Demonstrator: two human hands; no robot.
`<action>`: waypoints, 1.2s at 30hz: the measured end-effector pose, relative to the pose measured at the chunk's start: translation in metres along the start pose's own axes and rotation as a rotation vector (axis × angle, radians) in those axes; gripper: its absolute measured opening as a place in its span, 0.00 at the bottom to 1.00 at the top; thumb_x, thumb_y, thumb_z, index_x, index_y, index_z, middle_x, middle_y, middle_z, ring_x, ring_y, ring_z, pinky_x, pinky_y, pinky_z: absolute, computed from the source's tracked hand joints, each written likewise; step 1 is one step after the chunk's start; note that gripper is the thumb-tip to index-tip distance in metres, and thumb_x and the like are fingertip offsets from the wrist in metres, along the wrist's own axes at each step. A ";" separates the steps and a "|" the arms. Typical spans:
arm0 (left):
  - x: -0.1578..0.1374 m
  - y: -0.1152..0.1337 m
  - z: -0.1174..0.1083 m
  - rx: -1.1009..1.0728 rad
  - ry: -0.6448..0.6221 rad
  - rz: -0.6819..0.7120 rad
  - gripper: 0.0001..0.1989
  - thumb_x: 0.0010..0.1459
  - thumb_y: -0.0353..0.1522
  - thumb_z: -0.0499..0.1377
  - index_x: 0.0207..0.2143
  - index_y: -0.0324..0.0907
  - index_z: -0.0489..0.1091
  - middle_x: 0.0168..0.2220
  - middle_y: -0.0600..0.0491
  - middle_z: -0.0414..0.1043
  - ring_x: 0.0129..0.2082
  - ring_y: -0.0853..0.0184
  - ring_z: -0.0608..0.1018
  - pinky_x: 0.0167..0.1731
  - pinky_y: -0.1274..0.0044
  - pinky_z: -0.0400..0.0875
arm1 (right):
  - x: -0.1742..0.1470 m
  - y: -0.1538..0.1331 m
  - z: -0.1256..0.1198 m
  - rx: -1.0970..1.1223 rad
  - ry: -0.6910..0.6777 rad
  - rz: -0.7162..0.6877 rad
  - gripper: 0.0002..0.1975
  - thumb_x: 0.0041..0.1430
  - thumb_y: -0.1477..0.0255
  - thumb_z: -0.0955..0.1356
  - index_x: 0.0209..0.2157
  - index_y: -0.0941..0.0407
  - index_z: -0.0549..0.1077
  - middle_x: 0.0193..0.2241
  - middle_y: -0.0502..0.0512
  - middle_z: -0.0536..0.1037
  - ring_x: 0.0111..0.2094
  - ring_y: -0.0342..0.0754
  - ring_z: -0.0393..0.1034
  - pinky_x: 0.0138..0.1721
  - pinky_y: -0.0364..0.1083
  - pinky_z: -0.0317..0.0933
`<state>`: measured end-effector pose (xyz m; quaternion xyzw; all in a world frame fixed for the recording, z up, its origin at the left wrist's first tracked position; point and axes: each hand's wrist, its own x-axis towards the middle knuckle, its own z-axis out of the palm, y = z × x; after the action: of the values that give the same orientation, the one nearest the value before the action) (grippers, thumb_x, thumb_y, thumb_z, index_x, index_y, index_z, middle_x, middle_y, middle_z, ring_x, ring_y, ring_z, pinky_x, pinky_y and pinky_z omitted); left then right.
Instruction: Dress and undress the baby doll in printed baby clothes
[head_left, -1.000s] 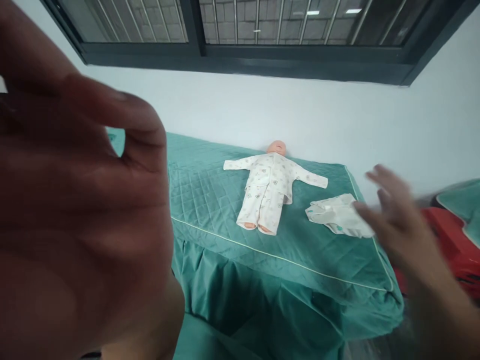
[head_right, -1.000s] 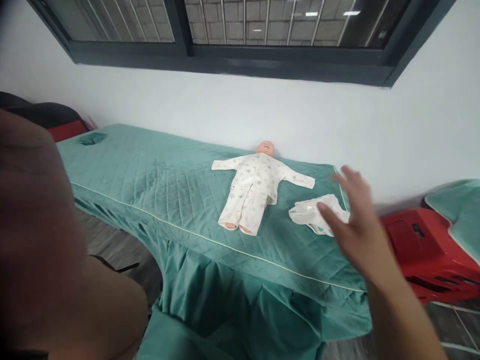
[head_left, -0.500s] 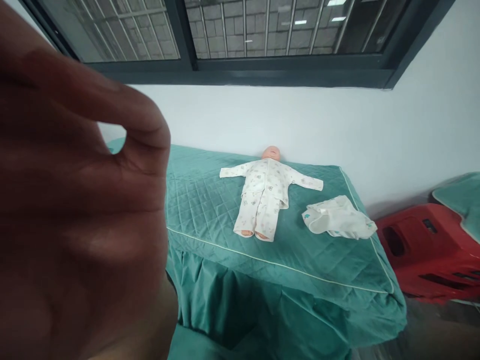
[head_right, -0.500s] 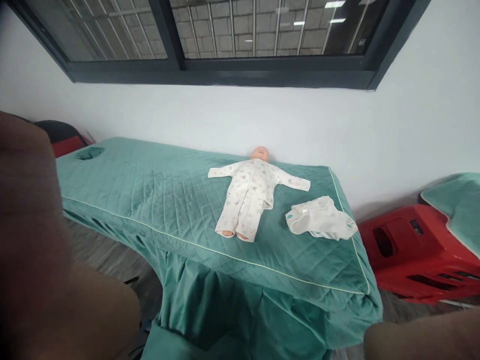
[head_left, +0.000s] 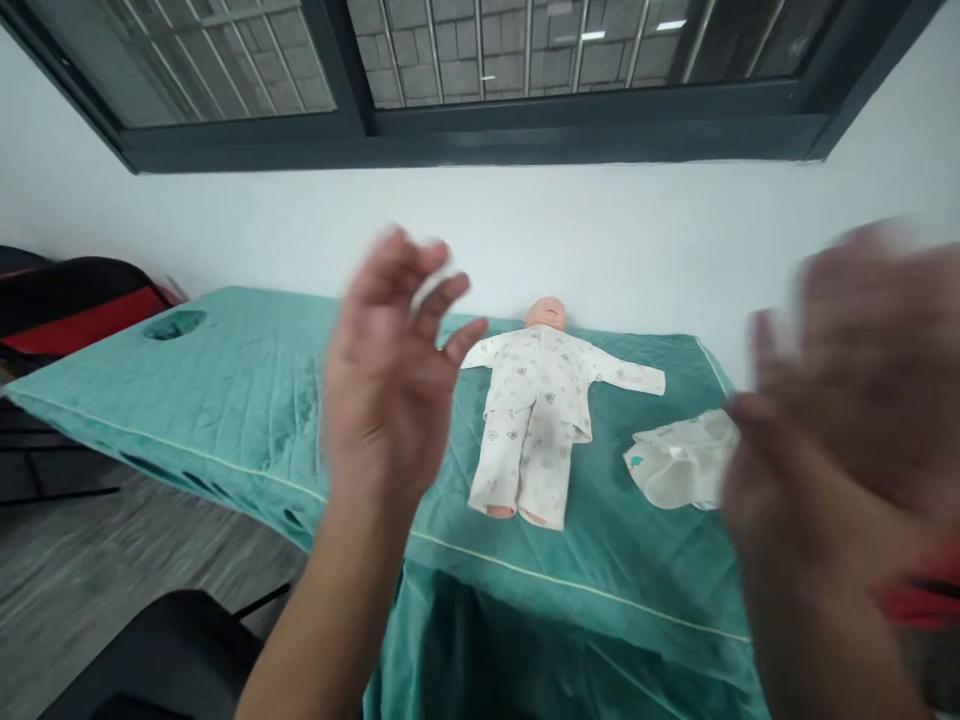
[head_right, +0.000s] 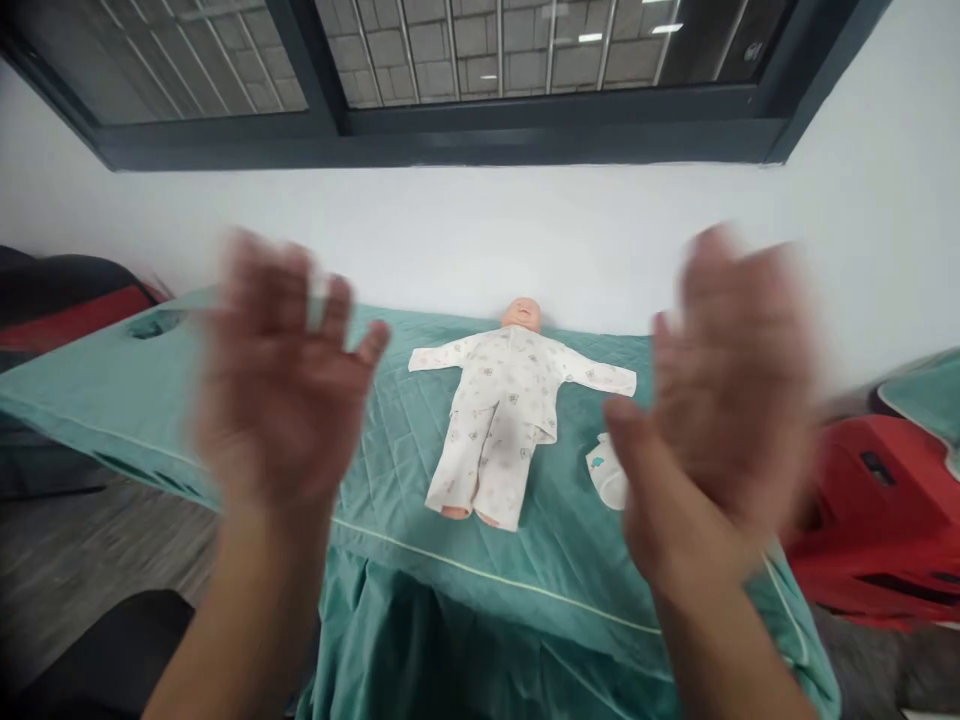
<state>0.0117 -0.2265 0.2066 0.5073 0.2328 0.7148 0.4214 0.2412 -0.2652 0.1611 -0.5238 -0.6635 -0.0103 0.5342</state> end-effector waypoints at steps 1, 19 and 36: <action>0.011 -0.029 -0.002 0.034 -0.038 -0.060 0.17 0.60 0.40 0.61 0.51 0.49 0.72 0.56 0.54 0.73 0.58 0.60 0.73 0.52 0.69 0.73 | 0.006 0.013 0.023 0.132 0.040 0.030 0.34 0.66 0.68 0.57 0.70 0.42 0.41 0.71 0.54 0.48 0.72 0.56 0.42 0.63 0.67 0.53; 0.114 -0.302 -0.027 0.783 -0.434 -0.162 0.17 0.67 0.32 0.48 0.49 0.40 0.74 0.54 0.47 0.73 0.55 0.64 0.74 0.61 0.69 0.65 | 0.063 0.188 0.215 0.227 -0.171 0.400 0.15 0.65 0.61 0.62 0.47 0.51 0.73 0.55 0.57 0.73 0.58 0.54 0.65 0.61 0.57 0.57; 0.106 -0.291 -0.023 0.797 -0.472 -0.153 0.14 0.65 0.32 0.54 0.47 0.49 0.77 0.57 0.53 0.72 0.59 0.62 0.72 0.61 0.68 0.67 | 0.064 0.175 0.214 0.127 -0.202 0.396 0.16 0.66 0.62 0.61 0.48 0.51 0.75 0.60 0.58 0.70 0.62 0.56 0.61 0.64 0.61 0.54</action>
<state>0.0829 0.0210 0.0328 0.7596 0.4237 0.4016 0.2868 0.2229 -0.0196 0.0199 -0.6075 -0.5971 0.1888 0.4887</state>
